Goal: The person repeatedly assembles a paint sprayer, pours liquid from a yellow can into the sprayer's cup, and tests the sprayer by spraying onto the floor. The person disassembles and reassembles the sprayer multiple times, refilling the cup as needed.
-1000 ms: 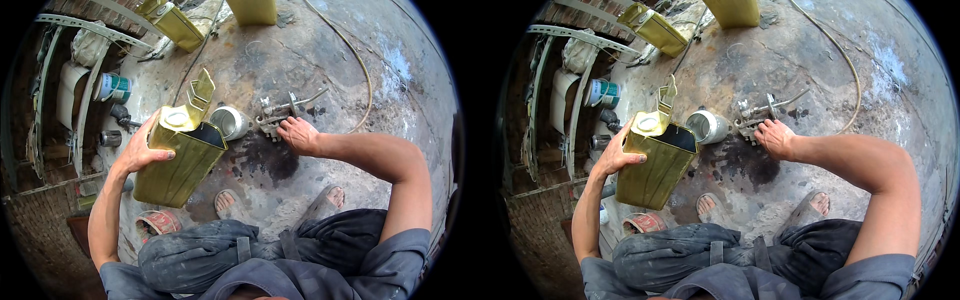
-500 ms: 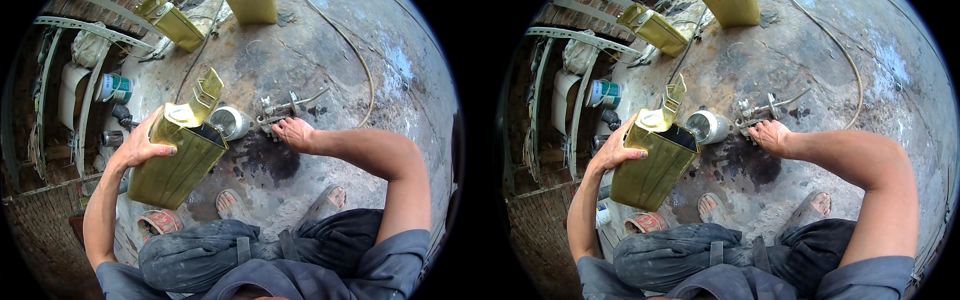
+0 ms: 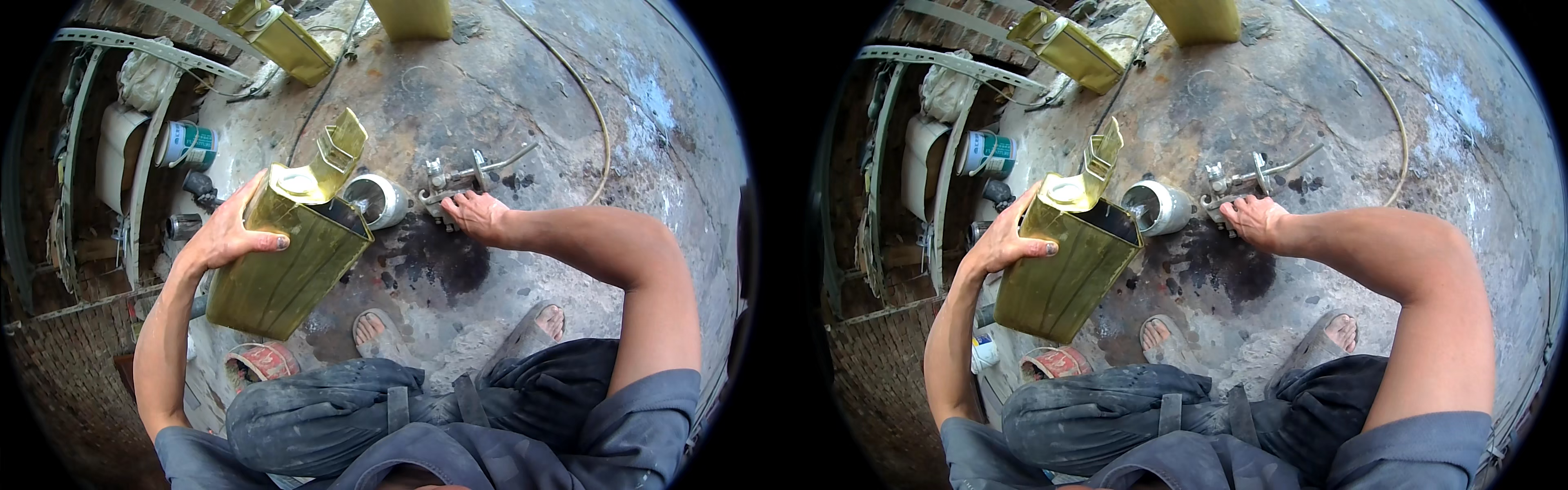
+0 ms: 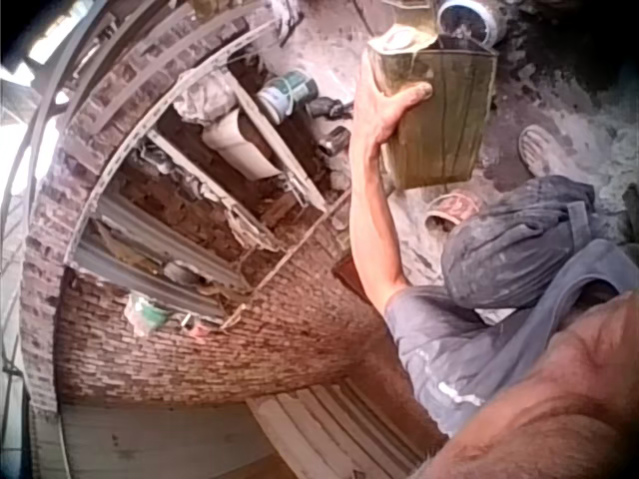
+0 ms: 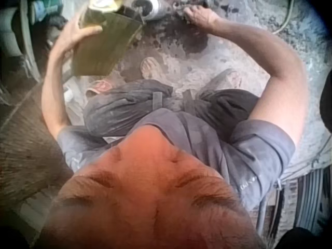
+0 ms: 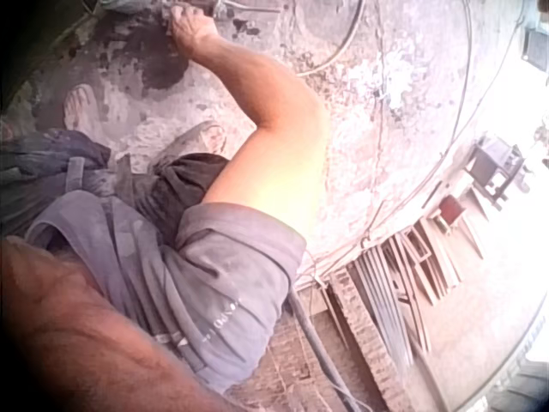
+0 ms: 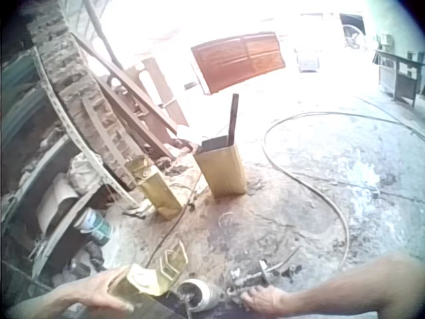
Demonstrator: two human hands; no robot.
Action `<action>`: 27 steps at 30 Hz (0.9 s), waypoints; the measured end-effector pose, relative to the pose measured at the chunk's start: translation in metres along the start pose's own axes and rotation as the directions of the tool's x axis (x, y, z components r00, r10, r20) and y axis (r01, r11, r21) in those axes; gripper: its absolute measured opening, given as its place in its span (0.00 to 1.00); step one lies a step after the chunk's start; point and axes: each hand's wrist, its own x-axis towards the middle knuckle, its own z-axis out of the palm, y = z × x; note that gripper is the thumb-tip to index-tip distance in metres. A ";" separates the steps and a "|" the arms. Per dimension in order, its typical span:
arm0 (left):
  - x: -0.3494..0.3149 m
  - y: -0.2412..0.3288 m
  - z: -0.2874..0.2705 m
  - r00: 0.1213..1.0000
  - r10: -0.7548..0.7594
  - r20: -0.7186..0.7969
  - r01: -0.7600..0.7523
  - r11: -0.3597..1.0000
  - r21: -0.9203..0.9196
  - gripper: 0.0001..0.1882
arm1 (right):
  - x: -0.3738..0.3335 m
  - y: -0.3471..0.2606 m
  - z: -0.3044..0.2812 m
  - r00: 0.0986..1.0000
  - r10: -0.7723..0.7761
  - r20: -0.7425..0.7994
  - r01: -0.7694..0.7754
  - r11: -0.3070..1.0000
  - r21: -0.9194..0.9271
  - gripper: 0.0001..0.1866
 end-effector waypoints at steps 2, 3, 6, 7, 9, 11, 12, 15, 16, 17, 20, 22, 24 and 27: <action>0.000 0.003 -0.001 1.000 -0.017 -0.008 0.018 1.000 0.020 0.62 | 0.002 0.002 0.003 1.000 -0.008 0.029 0.009 0.999 -0.040 0.29; -0.001 0.003 -0.001 1.000 -0.026 -0.012 0.027 0.999 0.030 0.62 | 0.003 0.003 0.005 0.999 -0.012 0.044 0.014 0.998 -0.060 0.30; -0.004 -0.001 -0.002 1.000 -0.005 -0.015 0.005 1.000 0.021 0.61 | 0.004 0.005 0.010 0.999 -0.054 0.005 0.054 0.994 -0.096 0.32; -0.004 -0.001 -0.002 1.000 -0.005 -0.016 0.005 1.000 0.023 0.61 | 0.006 0.005 0.011 0.999 -0.047 0.011 0.048 0.995 -0.090 0.32; -0.003 0.001 -0.001 1.000 -0.005 -0.019 0.006 1.000 0.025 0.62 | 0.009 0.005 0.012 0.999 -0.033 0.025 0.035 0.996 -0.078 0.32; -0.006 -0.001 -0.003 1.000 -0.007 -0.026 0.008 0.999 0.037 0.62 | 0.009 0.001 0.003 0.999 -0.024 0.049 0.027 0.997 -0.069 0.31; -0.008 -0.002 -0.004 1.000 -0.007 -0.029 0.008 0.999 0.042 0.62 | 0.008 0.000 -0.001 0.998 -0.019 0.061 0.023 0.998 -0.065 0.31; -0.012 0.006 -0.003 0.999 -0.020 -0.029 0.021 0.999 0.037 0.63 | -0.001 0.002 -0.018 0.996 -0.024 0.087 0.030 0.997 -0.073 0.27; -0.013 0.006 -0.002 0.999 -0.019 -0.046 0.021 0.999 0.025 0.63 | -0.002 0.004 -0.019 0.997 -0.020 0.070 0.025 0.997 -0.075 0.26; -0.015 0.005 -0.001 0.998 -0.017 -0.062 0.018 1.000 0.011 0.63 | -0.002 0.008 -0.020 0.998 -0.015 0.055 0.019 0.997 -0.077 0.25; -0.025 -0.010 0.001 0.993 0.014 -0.115 -0.019 0.999 -0.040 0.64 | -0.007 0.020 -0.036 0.993 0.007 -0.119 -0.006 1.000 0.011 0.23; -0.035 -0.025 0.000 0.986 0.018 -0.163 -0.030 0.997 -0.068 0.65 | -0.003 0.024 -0.063 0.990 0.088 -0.111 -0.078 0.993 0.089 0.21; -0.046 -0.040 0.000 0.975 0.007 -0.220 -0.027 0.996 -0.089 0.66 | -0.005 0.023 -0.086 0.949 0.167 -0.269 -0.095 0.961 0.260 0.16; -0.057 -0.080 0.004 0.932 -0.003 -0.361 -0.067 0.981 -0.181 0.65 | -0.007 0.016 -0.137 0.840 0.246 -0.483 0.013 0.882 0.472 0.16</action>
